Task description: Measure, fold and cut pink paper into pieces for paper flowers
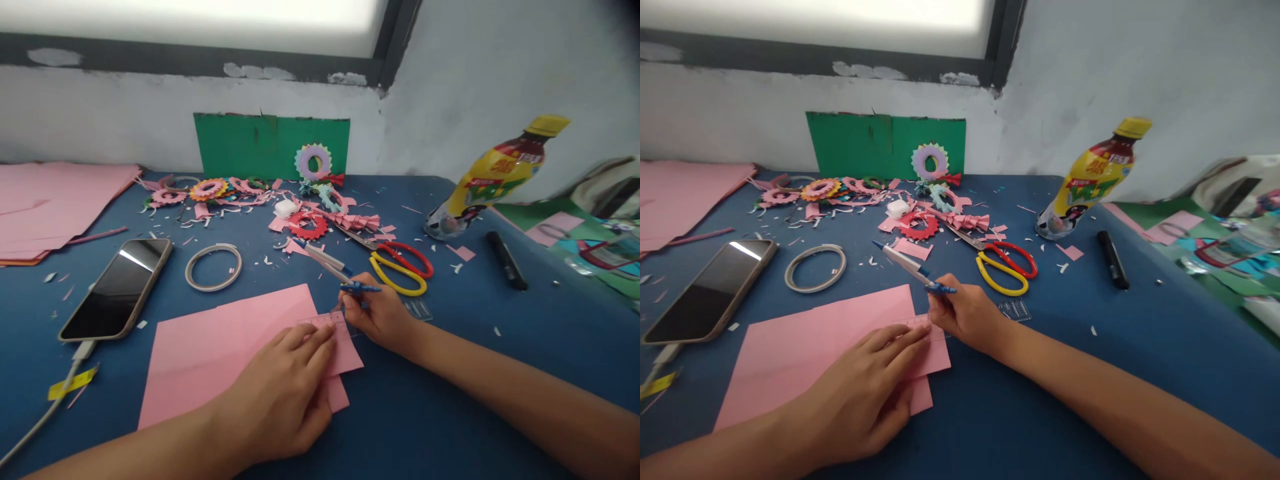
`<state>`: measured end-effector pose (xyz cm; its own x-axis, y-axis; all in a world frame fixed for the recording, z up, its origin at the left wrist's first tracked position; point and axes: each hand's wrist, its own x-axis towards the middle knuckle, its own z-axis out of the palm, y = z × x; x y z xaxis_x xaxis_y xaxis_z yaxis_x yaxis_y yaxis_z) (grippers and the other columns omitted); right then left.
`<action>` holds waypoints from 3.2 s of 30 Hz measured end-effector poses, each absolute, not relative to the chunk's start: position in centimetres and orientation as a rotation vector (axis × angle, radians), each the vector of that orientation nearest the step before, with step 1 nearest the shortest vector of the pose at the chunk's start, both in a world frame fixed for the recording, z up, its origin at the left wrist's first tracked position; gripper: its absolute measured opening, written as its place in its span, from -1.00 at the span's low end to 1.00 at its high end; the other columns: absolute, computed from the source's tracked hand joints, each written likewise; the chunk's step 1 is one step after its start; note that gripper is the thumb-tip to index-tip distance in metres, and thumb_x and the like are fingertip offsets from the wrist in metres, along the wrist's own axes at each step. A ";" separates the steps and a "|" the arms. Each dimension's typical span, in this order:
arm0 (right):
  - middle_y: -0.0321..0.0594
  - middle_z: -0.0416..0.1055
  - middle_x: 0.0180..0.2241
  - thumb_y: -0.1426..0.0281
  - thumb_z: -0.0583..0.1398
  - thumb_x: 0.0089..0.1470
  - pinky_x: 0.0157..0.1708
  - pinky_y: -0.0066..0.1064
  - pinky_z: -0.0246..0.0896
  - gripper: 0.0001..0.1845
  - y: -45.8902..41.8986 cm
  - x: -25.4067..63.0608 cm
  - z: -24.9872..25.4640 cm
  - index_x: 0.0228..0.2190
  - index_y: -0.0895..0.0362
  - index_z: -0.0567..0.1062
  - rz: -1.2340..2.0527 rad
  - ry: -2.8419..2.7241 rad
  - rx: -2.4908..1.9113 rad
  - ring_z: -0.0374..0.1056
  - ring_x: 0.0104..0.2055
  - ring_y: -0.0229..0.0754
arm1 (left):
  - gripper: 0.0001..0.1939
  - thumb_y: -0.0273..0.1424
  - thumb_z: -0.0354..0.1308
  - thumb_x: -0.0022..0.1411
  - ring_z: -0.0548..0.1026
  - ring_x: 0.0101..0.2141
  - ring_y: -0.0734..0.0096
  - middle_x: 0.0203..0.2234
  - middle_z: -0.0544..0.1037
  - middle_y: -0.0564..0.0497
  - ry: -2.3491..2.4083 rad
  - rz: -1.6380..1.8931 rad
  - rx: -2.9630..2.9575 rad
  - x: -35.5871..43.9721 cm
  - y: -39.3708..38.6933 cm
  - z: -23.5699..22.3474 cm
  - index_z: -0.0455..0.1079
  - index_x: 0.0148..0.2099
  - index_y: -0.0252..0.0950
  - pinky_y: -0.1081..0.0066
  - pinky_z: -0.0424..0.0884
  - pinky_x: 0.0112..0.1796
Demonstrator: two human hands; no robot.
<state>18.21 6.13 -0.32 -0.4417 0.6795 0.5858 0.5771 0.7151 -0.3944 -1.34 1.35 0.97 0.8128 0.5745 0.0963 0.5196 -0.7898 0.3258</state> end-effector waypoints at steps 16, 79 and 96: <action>-0.41 0.26 -0.61 0.47 -0.02 0.07 -0.60 -0.54 0.16 -0.93 6.0 18.2 -0.4 -0.41 0.08 0.22 0.165 -2.160 -0.923 0.24 -0.64 -0.35 | -0.45 -0.40 -0.04 0.08 0.28 0.01 0.04 0.10 0.28 -0.19 0.846 0.276 2.709 -1.4 1.4 0.9 0.18 0.13 -0.53 0.15 0.25 0.02; -0.19 0.35 -0.34 0.46 0.16 -0.15 -0.45 -0.44 0.13 -0.76 2.5 21.8 6.5 -0.32 0.16 0.35 0.755 -2.789 -1.502 0.28 -0.37 -0.18 | -0.79 -0.34 0.12 0.03 0.43 -0.37 0.23 -0.41 0.46 -0.02 1.390 0.118 2.171 -1.1 5.5 4.4 0.34 -0.24 -0.28 0.39 0.26 -0.42; -0.22 0.35 -0.25 0.41 -0.01 0.14 -0.28 -0.42 0.20 -0.55 3.2 22.7 6.1 0.08 0.04 0.16 1.048 -2.447 -1.200 0.30 -0.30 -0.26 | -0.65 -0.24 0.18 0.01 0.50 -0.24 0.28 -0.20 0.49 -0.13 1.309 0.454 1.042 -3.7 -1.6 4.8 0.33 -0.17 -0.32 0.52 0.40 -0.54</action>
<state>22.73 3.17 6.07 -0.6419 0.7593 -0.1068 0.6012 0.4119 -0.6848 -3.66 -1.64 4.75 0.2582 0.7857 -0.5622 0.2689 0.5005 0.8229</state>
